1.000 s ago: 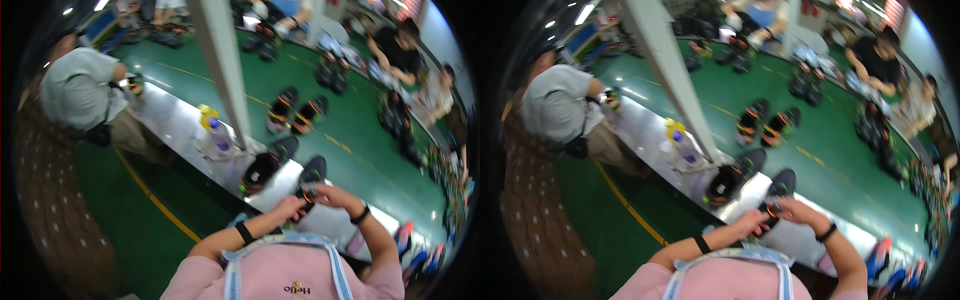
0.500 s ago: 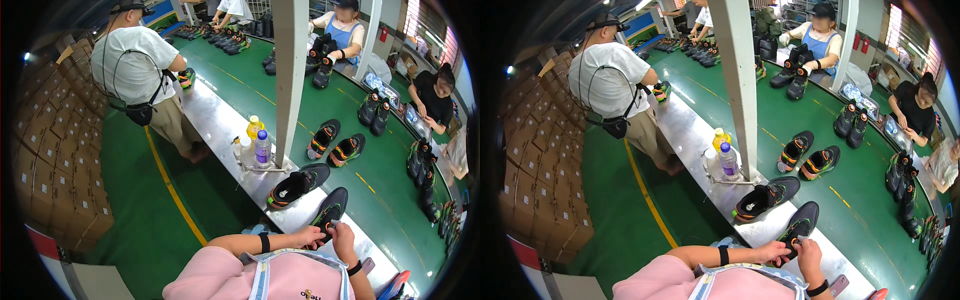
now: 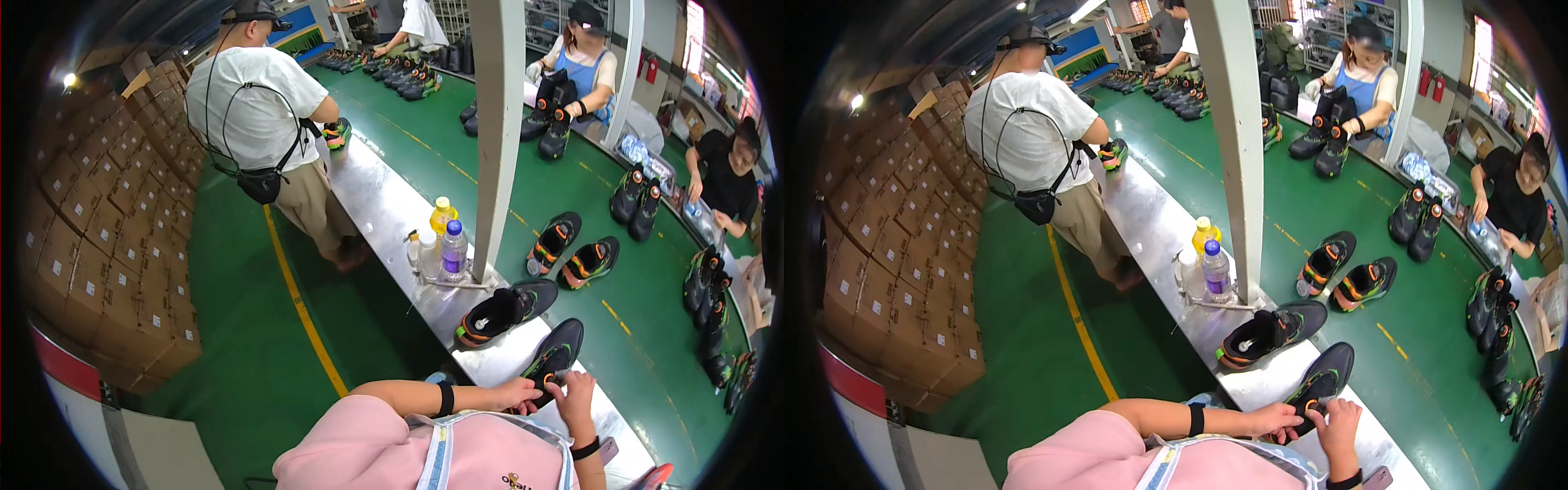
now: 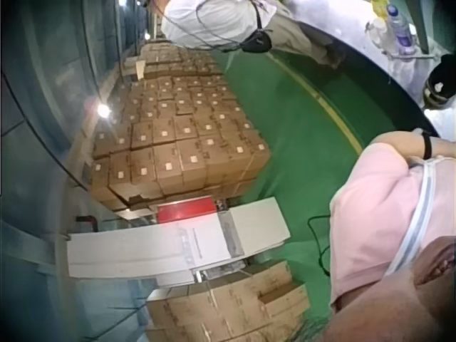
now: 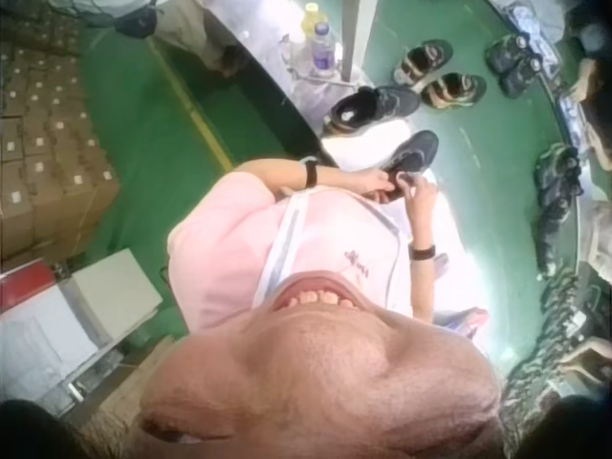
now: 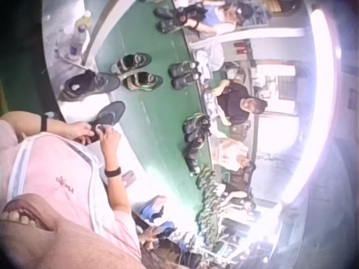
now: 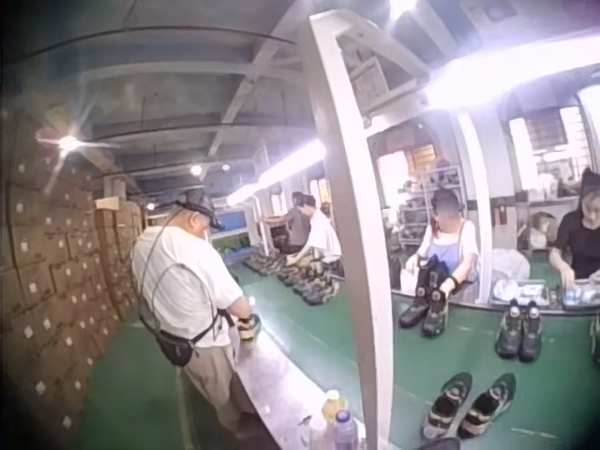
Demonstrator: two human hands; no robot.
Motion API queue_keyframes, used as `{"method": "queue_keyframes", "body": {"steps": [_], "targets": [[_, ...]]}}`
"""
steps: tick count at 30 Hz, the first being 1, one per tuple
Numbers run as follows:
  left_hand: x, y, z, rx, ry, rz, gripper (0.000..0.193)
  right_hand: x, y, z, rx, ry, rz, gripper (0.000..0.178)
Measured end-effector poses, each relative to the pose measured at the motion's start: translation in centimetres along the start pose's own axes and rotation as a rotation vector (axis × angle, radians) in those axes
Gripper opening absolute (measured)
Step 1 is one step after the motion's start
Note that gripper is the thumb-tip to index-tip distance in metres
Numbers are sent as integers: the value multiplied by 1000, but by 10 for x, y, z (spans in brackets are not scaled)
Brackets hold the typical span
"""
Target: Assemble and inspect shoes on a factory production line.
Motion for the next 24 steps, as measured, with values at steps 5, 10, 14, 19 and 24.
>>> {"method": "queue_keyframes", "body": {"steps": [5,10,14,19,24], "targets": [[-10,2,-5,66,178,17,18,-2,-10,-7,2,-115,-34,26],[0,-24,-29,44,102,-87,24,-3,20,3,-12,-69,160,31],[11,-42,-97,-26,306,-66,21,29,79,-42,-190,242,231,27],[101,-114,-209,-684,877,-785,22,16,146,-17,-53,364,324,36],[162,-58,-191,-325,1148,-738,32,-60,189,47,350,327,423,40]]}}
Point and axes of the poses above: each hand's wrist, its own y-axis towards the middle knuckle, its own x-axis out of the back of the hand, z = x × y, the point moved 10 cm from there along y, towards the middle knuckle, and after that the axes turned 3 degrees about -x, right-handed, at the moved point
